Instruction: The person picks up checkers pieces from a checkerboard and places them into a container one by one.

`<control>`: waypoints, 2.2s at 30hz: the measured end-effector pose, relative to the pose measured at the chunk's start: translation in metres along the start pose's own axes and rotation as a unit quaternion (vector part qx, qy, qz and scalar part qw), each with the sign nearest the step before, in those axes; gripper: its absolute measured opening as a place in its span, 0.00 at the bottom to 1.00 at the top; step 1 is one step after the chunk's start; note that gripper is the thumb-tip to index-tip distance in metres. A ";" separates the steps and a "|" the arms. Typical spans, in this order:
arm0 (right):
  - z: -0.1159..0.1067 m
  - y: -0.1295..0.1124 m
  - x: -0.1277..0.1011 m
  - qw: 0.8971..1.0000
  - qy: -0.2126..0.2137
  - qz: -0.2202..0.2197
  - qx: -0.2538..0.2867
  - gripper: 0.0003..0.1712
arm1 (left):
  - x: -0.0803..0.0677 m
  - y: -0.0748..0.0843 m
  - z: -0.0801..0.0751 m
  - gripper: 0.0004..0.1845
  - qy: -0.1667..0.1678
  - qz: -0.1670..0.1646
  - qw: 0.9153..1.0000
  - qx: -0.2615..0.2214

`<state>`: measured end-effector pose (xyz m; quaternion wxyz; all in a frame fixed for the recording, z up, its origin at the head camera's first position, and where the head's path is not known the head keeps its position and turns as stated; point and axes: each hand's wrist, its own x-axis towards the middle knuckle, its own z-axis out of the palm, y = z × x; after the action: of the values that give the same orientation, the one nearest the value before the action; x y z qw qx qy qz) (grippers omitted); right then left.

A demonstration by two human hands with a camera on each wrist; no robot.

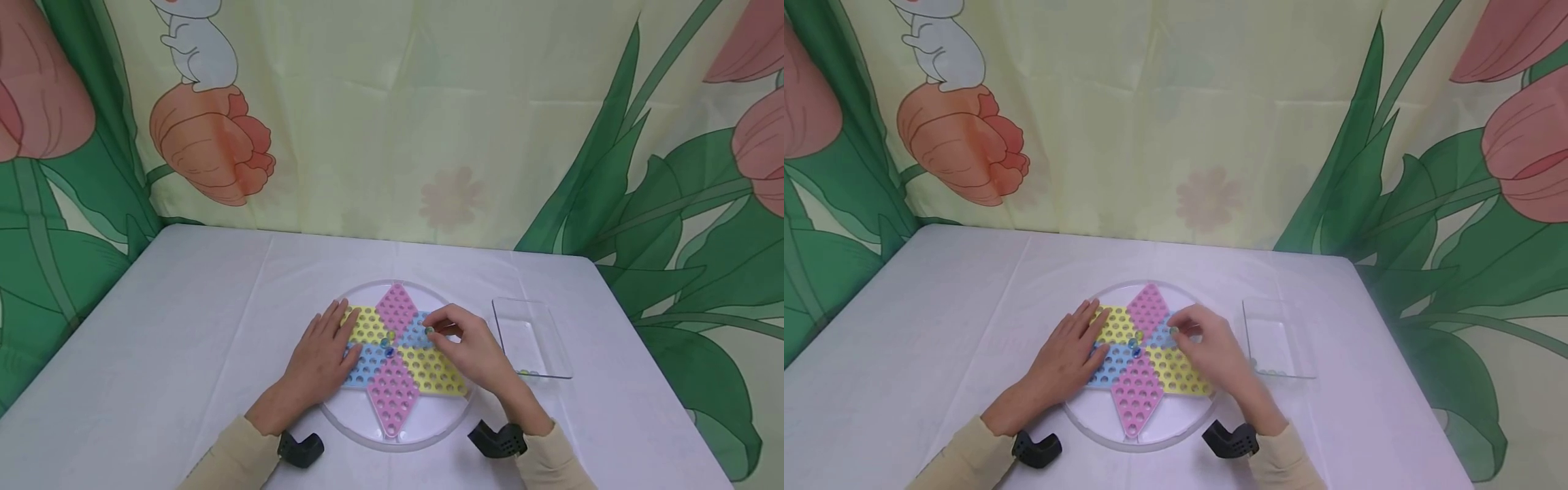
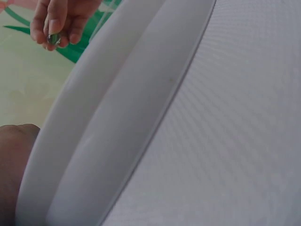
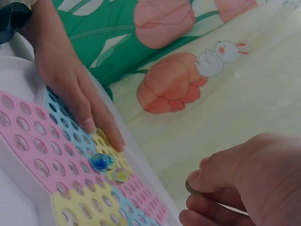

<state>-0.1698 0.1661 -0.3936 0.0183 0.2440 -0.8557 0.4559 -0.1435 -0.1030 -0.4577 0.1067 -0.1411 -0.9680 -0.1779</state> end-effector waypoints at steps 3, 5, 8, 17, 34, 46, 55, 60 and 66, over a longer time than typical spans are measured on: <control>-0.005 -0.001 0.001 1.000 0.009 0.003 0.006 0.10 | 0.000 0.000 -0.001 0.34 0.001 0.000 1.000 0.000; -0.008 -0.002 0.001 1.000 0.015 0.011 0.010 0.09 | 0.001 0.000 -0.001 0.34 0.001 0.000 1.000 0.000; -0.012 -0.002 0.000 0.999 0.024 0.030 0.009 0.10 | 0.000 0.000 -0.001 0.34 -0.001 -0.001 1.000 -0.001; -0.024 -0.003 -0.001 0.998 0.045 0.051 -0.001 0.10 | -0.001 -0.001 -0.001 0.34 -0.002 -0.001 1.000 -0.004; -0.051 0.002 -0.006 0.990 0.112 0.081 -0.036 0.10 | -0.001 0.000 -0.001 0.34 -0.006 -0.003 1.000 -0.002; -0.062 0.013 -0.008 0.981 0.133 0.128 -0.057 0.13 | -0.001 0.000 0.000 0.34 -0.005 -0.003 1.000 0.001; -0.065 0.026 -0.006 0.973 0.132 0.175 -0.078 0.13 | 0.000 0.000 -0.001 0.33 -0.003 0.000 1.000 0.000; -0.067 0.034 -0.007 0.965 0.133 0.208 -0.090 0.14 | -0.001 0.000 -0.001 0.34 -0.003 0.000 1.000 -0.002; -0.066 0.044 -0.007 0.960 0.125 0.228 -0.103 0.14 | -0.001 -0.001 0.000 0.33 -0.003 0.000 1.000 -0.002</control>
<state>-0.1950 0.2412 -0.3908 0.0461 -0.0196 -0.9218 0.3844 -0.1425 -0.1039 -0.4587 0.1038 -0.1415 -0.9680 -0.1793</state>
